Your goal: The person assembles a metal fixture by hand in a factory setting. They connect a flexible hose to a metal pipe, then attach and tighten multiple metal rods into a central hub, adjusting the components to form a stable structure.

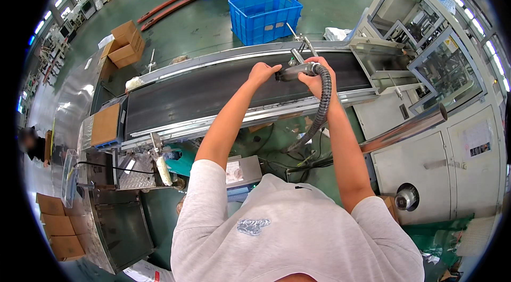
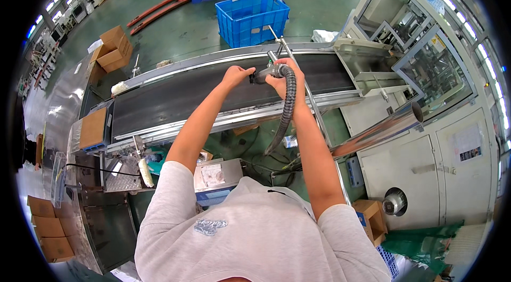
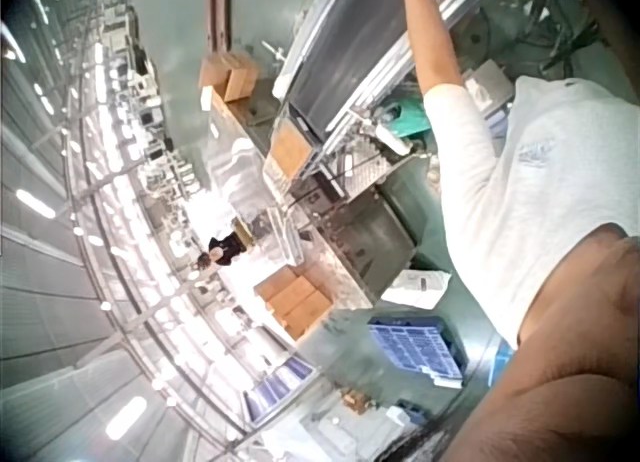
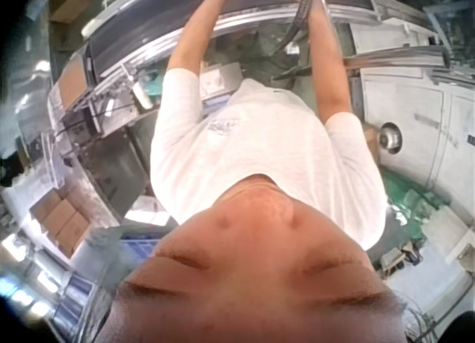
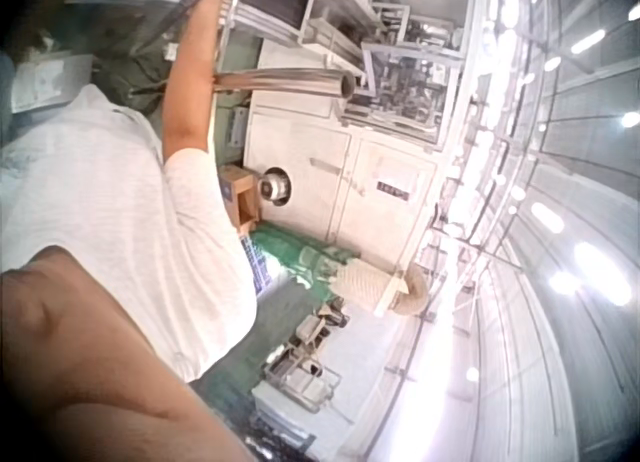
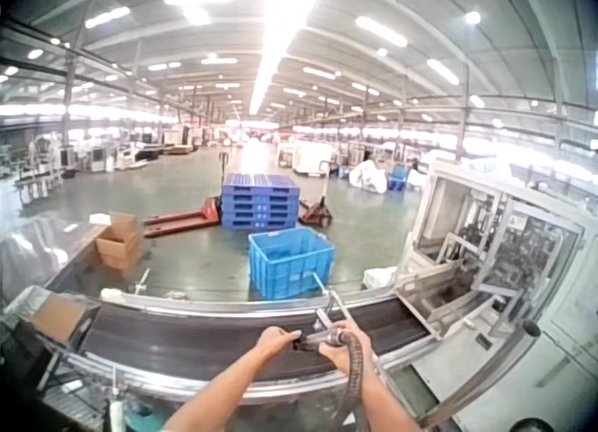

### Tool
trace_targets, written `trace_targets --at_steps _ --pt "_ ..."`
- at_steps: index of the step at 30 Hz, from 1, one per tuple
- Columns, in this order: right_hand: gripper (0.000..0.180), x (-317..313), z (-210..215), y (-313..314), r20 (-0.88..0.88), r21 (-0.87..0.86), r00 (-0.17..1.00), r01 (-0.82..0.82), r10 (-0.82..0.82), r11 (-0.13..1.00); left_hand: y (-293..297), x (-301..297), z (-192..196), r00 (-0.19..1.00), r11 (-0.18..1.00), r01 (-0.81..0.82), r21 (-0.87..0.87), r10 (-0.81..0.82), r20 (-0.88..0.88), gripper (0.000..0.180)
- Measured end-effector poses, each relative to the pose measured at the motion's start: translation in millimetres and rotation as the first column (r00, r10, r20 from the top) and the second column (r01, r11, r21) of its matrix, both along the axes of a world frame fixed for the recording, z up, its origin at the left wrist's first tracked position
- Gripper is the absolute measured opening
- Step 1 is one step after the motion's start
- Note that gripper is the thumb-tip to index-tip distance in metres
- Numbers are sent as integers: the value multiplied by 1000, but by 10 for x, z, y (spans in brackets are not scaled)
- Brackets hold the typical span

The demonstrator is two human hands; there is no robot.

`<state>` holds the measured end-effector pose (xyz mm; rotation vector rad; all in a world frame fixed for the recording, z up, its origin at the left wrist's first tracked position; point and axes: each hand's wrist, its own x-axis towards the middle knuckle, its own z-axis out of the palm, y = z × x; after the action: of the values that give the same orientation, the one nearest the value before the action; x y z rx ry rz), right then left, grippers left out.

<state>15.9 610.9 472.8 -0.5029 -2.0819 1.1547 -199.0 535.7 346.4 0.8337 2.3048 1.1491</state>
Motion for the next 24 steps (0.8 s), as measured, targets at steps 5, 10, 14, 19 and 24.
trace_targets --at_steps 5,10,14,19,24 --pt "34 -7 -40 22 -11 67 1000 1 0 998 25 -56 -8 994 996 45 78 -52 96 47" --pt "34 0 -44 22 -38 133 999 14 -9 991 -10 -108 -334 874 889 82 450 -281 396 36" --pt "34 3 4 -13 -31 129 999 14 -10 992 -36 -164 -477 766 812 85 578 -424 483 39" --pt "34 -2 5 -14 -50 81 999 -5 9 997 -74 -119 -426 725 814 78 576 -443 527 37" --pt "34 25 27 -30 -54 111 999 12 -6 994 -59 5 -41 911 978 127 166 -182 371 51"
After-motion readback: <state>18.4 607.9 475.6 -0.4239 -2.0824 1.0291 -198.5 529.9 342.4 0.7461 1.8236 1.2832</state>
